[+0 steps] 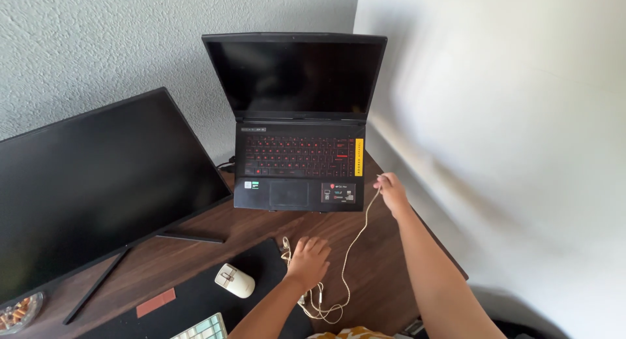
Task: Organizing and cleaning a home office desk by wiping surfaces and putting items into storage bags.
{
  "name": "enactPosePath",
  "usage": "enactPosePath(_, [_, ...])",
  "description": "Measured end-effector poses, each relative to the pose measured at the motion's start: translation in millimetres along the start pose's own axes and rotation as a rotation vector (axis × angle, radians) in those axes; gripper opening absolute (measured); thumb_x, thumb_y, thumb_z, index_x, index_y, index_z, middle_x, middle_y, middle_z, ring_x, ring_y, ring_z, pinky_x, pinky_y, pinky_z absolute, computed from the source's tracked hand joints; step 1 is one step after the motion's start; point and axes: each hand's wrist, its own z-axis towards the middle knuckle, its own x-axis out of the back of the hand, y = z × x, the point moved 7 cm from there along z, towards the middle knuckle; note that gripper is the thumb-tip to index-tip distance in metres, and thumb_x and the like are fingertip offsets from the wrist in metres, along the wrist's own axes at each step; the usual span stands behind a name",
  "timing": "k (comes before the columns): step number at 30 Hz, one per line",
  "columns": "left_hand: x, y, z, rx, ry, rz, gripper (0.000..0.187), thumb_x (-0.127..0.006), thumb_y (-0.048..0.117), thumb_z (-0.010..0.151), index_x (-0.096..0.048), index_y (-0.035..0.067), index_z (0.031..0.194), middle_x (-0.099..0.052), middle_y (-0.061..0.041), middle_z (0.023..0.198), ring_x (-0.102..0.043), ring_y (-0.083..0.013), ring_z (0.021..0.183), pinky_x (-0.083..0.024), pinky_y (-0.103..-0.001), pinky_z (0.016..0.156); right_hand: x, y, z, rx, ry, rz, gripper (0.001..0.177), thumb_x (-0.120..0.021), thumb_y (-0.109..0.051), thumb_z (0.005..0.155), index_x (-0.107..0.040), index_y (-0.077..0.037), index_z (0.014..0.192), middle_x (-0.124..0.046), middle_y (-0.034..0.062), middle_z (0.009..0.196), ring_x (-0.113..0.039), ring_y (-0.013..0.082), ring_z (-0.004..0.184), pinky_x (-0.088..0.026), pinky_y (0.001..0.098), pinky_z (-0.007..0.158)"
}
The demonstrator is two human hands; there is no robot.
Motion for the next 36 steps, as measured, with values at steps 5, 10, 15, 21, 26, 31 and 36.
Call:
enactPosePath(5, [22.3, 0.9, 25.1, 0.115, 0.288, -0.462, 0.042, -0.074, 0.026, 0.089, -0.067, 0.006, 0.125, -0.065, -0.014, 0.135, -0.056, -0.0312, 0.130, -0.040, -0.045, 0.110, 8.2, -64.9, -58.3, -0.159, -0.180, 0.249, 0.024, -0.059, -0.025, 0.102, -0.065, -0.003, 0.112, -0.072, 0.0085, 0.090, -0.059, 0.0152, 0.076, -0.047, 0.0287, 0.069])
enactPosePath(10, [80.7, 8.1, 52.5, 0.096, 0.495, -0.953, 0.048, -0.073, 0.023, 0.093, -0.062, 0.003, 0.135, -0.069, -0.016, 0.130, -0.067, -0.0279, 0.121, -0.053, -0.037, 0.096, -18.2, -162.5, -139.1, -0.164, -0.428, 0.527, 0.022, -0.060, -0.025, 0.101, -0.065, -0.005, 0.106, -0.075, 0.0086, 0.092, -0.067, 0.0141, 0.079, -0.053, 0.0297, 0.072])
enactPosePath(15, [104.1, 9.9, 36.5, 0.144, 0.272, -1.362, 0.023, -0.060, 0.024, 0.108, -0.073, 0.006, 0.109, -0.069, -0.004, 0.091, -0.055, -0.0079, 0.074, -0.044, -0.026, 0.064, -10.4, -204.7, -178.0, -0.039, -0.343, 0.915, 0.014, -0.063, -0.017, 0.101, -0.069, -0.005, 0.106, -0.075, 0.0111, 0.097, -0.069, 0.0159, 0.084, -0.054, 0.0309, 0.075])
enactPosePath(21, [153.6, -1.2, -5.7, 0.096, 0.313, -1.560, 0.018, -0.064, 0.023, 0.103, -0.069, 0.007, 0.100, -0.068, 0.003, 0.093, -0.054, -0.0050, 0.078, -0.047, -0.023, 0.074, 2.4, -194.3, -230.6, 0.025, -0.332, 0.868, 0.008, -0.067, -0.006, 0.097, -0.063, -0.004, 0.104, -0.075, 0.0140, 0.098, -0.071, 0.0202, 0.087, -0.058, 0.0357, 0.077])
enactPosePath(26, [192.3, 32.8, -22.4, -0.034, 0.272, -1.418, 0.019, -0.067, 0.022, 0.103, -0.069, 0.004, 0.097, -0.068, 0.001, 0.091, -0.057, -0.0053, 0.085, -0.049, -0.024, 0.079, -27.0, -255.4, -299.3, -0.012, -0.671, 0.376, 0.020, -0.063, -0.009, 0.092, -0.062, -0.008, 0.112, -0.074, 0.0100, 0.091, -0.072, 0.0175, 0.084, -0.060, 0.0337, 0.077])
enactPosePath(31, [196.8, 58.0, -36.1, -0.067, 0.305, -1.365, 0.020, -0.068, 0.022, 0.101, -0.069, 0.003, 0.096, -0.068, 0.001, 0.087, -0.058, -0.0063, 0.084, -0.049, -0.025, 0.078, -28.8, -243.8, -314.9, -0.026, -0.767, 0.519, 0.022, -0.052, -0.022, 0.107, -0.062, -0.003, 0.110, -0.061, 0.0042, 0.074, -0.061, 0.0160, 0.068, -0.050, 0.0316, 0.065])
enactPosePath(36, [151.7, 80.3, -56.9, -0.060, 0.236, -1.477, 0.033, -0.055, 0.033, 0.110, -0.068, 0.005, 0.098, -0.055, 0.004, 0.078, -0.051, -0.0075, 0.075, -0.045, -0.025, 0.071, -5.5, -299.5, -347.7, 0.048, -0.987, 1.305, 0.039, -0.043, -0.034, 0.120, -0.061, 0.000, 0.122, -0.043, 0.0001, 0.068, -0.040, 0.0128, 0.060, -0.045, 0.0289, 0.064])
